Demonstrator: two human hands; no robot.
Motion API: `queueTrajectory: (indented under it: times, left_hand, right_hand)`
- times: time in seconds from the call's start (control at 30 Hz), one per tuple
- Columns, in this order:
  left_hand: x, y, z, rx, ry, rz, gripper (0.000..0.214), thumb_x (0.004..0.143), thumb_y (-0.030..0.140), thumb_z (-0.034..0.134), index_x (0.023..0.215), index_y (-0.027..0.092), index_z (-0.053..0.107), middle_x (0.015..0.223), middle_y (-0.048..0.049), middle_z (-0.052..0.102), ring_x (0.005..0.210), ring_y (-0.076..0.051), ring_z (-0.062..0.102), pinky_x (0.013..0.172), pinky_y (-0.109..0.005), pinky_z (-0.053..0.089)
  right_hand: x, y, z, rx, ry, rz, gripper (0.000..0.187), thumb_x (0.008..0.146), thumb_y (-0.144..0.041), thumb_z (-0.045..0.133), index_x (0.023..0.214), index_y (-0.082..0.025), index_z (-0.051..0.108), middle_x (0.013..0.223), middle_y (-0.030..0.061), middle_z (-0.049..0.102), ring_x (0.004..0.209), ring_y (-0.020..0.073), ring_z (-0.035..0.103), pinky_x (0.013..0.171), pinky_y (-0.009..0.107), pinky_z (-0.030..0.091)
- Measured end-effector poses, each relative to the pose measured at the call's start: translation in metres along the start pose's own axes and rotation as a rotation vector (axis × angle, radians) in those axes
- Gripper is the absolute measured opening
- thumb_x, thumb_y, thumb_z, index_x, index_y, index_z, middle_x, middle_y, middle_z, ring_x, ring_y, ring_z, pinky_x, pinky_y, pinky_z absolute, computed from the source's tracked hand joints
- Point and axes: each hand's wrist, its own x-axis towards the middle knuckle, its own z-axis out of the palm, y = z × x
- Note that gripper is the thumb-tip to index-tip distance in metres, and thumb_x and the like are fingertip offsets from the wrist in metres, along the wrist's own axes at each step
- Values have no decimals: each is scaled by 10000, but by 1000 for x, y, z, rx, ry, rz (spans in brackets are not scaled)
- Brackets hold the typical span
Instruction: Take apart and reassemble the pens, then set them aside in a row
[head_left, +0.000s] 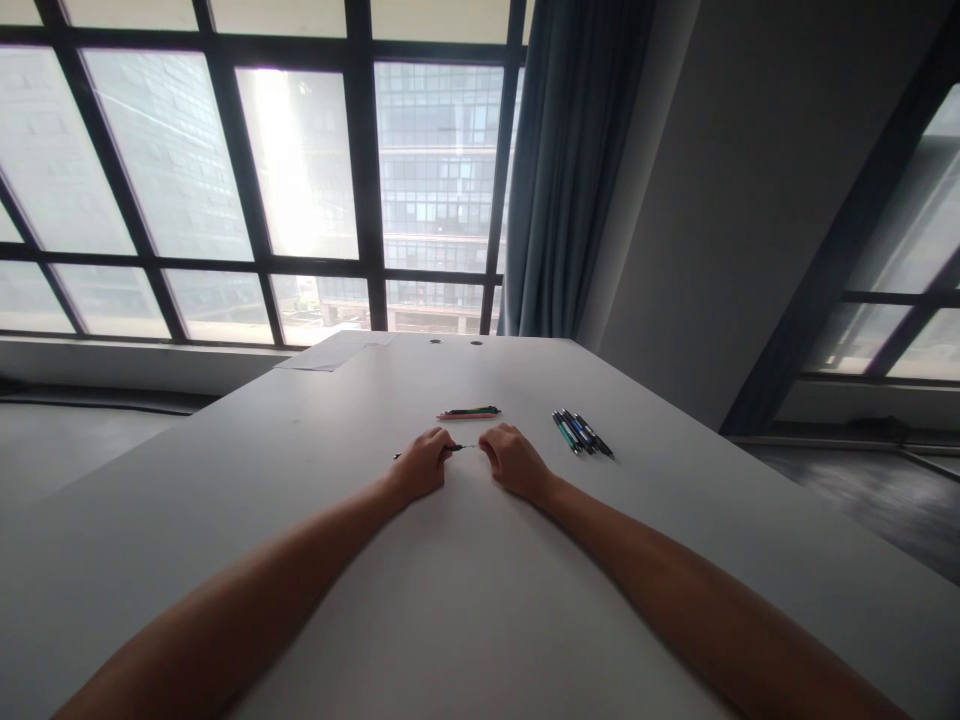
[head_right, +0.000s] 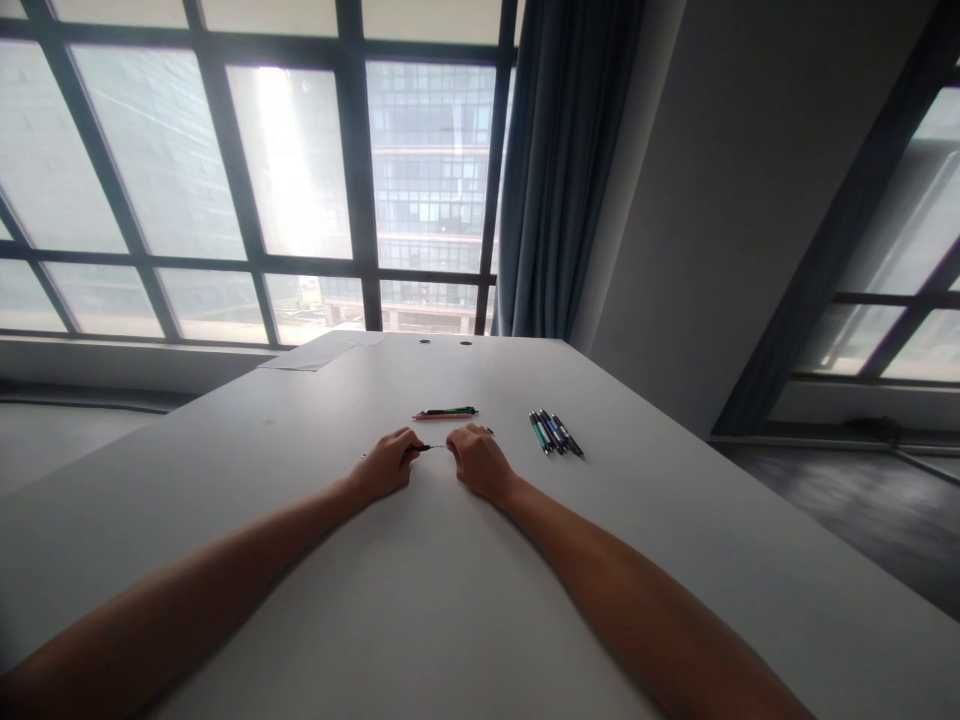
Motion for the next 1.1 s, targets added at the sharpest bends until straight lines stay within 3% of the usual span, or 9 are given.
queueTrajectory:
  times: [0.43, 0.77, 1.1]
  left_hand:
    - [0, -1, -1, -20, -9, 49, 179, 811, 99, 483, 904, 175, 615, 887, -74, 636, 774, -175, 582, 716, -299, 485]
    - [-1, 0, -1, 1, -6, 22, 187, 805, 78, 455, 895, 175, 587, 900, -78, 627, 784, -183, 578, 713, -307, 477]
    - [0, 3, -2, -15, -13, 14, 190, 798, 77, 468, 895, 173, 601, 896, -79, 630, 780, -184, 577, 715, -309, 479]
  right_hand:
    - [0, -4, 1, 42, 10, -59, 158, 897, -102, 490, 836, -165, 623, 809, 70, 650, 805, 195, 544, 773, 307, 416]
    - [-1, 1, 1, 140, 78, 3, 173, 825, -35, 504, 806, -171, 610, 786, 61, 647, 795, 194, 560, 771, 306, 442]
    - [-2, 2, 2, 193, 106, -6, 148, 846, -66, 514, 814, -168, 617, 788, 62, 650, 790, 191, 567, 772, 312, 453]
